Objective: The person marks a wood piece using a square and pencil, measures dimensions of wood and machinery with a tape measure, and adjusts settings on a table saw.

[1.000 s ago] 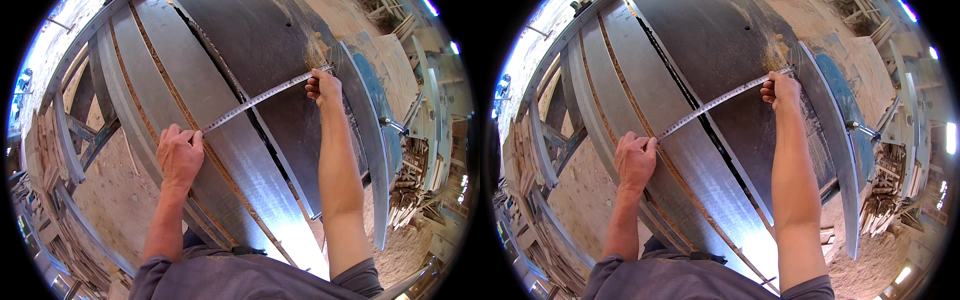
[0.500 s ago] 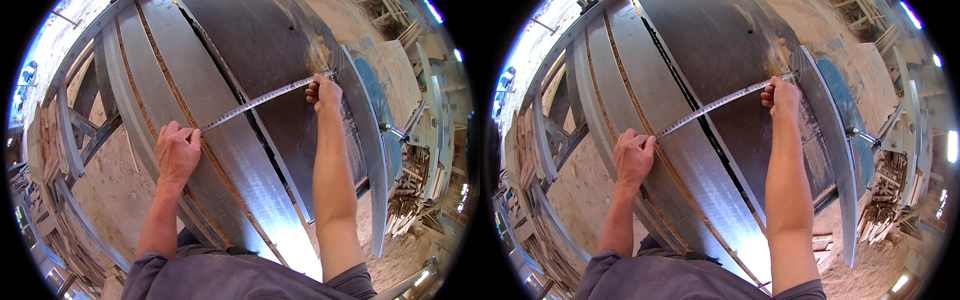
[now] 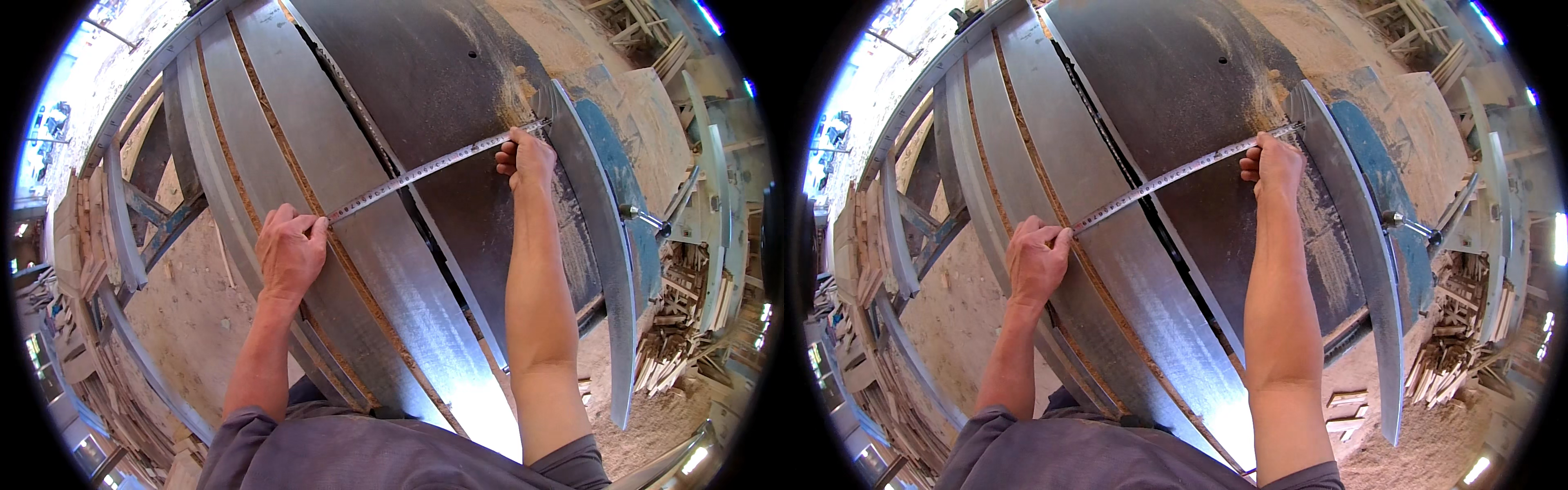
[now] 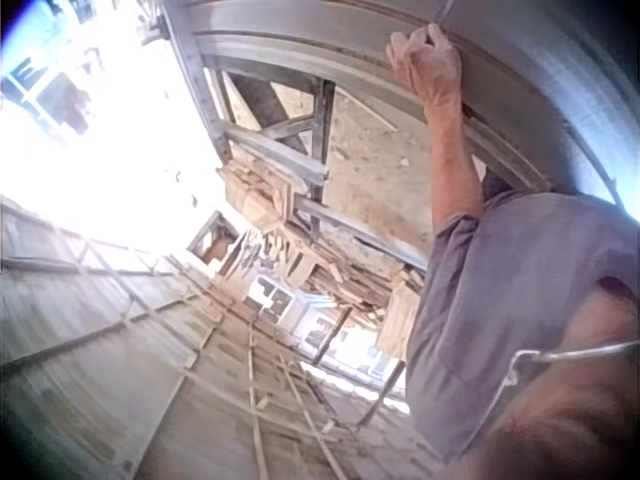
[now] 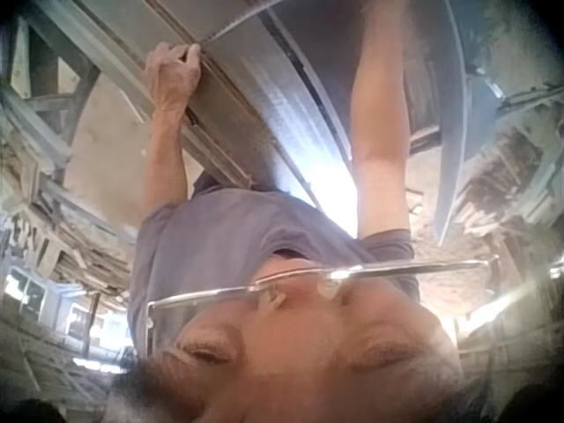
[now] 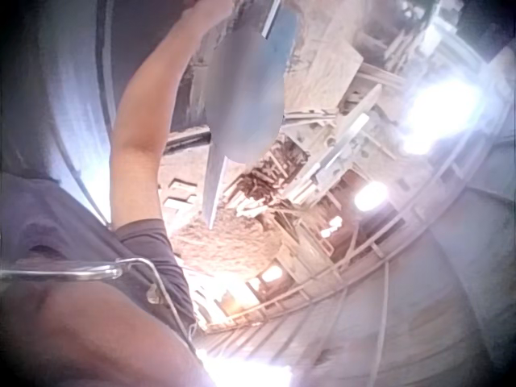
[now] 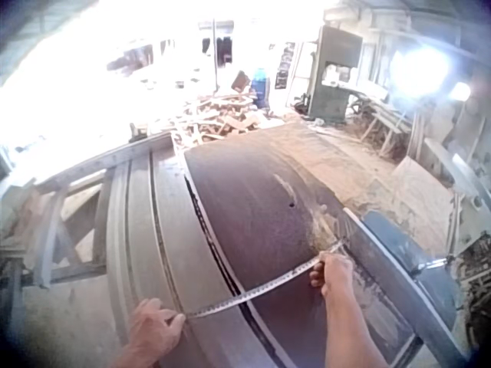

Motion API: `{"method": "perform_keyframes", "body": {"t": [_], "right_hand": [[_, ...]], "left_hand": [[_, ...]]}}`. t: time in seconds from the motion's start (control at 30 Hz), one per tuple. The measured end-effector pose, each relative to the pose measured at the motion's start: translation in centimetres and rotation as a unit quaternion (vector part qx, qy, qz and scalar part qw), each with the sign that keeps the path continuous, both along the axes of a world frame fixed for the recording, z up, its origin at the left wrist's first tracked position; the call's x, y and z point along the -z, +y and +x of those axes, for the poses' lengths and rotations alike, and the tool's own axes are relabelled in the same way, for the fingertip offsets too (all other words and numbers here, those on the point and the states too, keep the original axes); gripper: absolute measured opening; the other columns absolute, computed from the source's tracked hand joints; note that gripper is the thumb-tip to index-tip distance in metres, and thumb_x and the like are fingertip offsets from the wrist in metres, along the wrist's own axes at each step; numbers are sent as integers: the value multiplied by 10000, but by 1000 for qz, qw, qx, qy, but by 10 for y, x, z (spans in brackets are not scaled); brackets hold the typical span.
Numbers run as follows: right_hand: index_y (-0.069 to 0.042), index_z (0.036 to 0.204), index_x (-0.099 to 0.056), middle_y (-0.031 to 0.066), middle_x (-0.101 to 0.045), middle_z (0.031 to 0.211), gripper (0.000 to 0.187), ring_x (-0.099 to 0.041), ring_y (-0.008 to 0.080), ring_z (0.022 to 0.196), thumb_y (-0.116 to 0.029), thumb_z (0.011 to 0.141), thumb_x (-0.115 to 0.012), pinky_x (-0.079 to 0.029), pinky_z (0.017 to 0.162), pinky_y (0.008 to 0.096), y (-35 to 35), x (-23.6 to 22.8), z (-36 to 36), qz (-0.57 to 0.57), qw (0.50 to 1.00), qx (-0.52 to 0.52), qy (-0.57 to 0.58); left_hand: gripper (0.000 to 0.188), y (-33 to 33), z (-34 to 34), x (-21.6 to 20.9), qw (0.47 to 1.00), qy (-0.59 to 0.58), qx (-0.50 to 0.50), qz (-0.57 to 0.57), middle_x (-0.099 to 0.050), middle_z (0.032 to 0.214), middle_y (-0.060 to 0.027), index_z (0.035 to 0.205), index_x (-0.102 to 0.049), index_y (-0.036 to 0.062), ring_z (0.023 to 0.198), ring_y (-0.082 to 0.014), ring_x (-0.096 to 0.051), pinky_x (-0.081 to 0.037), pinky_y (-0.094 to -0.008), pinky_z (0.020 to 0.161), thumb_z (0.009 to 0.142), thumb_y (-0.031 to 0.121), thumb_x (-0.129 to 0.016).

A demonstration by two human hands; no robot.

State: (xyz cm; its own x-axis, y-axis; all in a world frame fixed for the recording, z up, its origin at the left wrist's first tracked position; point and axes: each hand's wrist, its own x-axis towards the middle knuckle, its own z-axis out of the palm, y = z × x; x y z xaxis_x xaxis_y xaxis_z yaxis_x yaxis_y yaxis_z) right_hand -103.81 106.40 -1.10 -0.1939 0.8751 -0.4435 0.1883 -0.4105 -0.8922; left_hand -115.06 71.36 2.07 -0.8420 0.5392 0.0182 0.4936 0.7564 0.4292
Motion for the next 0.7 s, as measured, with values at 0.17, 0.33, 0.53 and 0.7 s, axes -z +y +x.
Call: {"method": "perform_keyframes", "body": {"t": [0.17,0.33,0.53,0.7], "right_hand": [[8,781,-649,104,-645,659,203,-629,204,481,-152,903,-680,-485,396,339,-1,-1,0,2,1000,0,-1],[12,790,-658,104,-650,665,196,-632,203,489,-148,900,-680,-488,408,339,-2,-2,0,1,1000,3,-2],[16,795,-664,109,-658,675,199,-638,206,491,-153,898,-681,-497,406,339,0,-1,0,-1,1000,2,-8],[21,805,-669,115,-665,681,210,-643,212,487,-166,900,-685,-509,400,342,1,-3,1,-3,1000,-10,-10]], "left_hand": [[173,0,-1,-2,1000,-11,-2,-10,-617,846,-75,881,-813,66,896,-256,-612,-493,-394,796,878,222,-737],[182,1,-2,-4,1000,-26,-2,-12,-620,851,-77,880,-813,65,903,-257,-612,-492,-395,803,882,229,-734],[212,-1,-4,-3,1000,-30,2,-5,-612,841,-91,884,-807,49,883,-264,-611,-486,-396,798,882,247,-730],[224,-1,-5,-3,999,-37,0,-1,-610,837,-101,881,-803,41,877,-270,-612,-483,-399,796,879,252,-728]]}}
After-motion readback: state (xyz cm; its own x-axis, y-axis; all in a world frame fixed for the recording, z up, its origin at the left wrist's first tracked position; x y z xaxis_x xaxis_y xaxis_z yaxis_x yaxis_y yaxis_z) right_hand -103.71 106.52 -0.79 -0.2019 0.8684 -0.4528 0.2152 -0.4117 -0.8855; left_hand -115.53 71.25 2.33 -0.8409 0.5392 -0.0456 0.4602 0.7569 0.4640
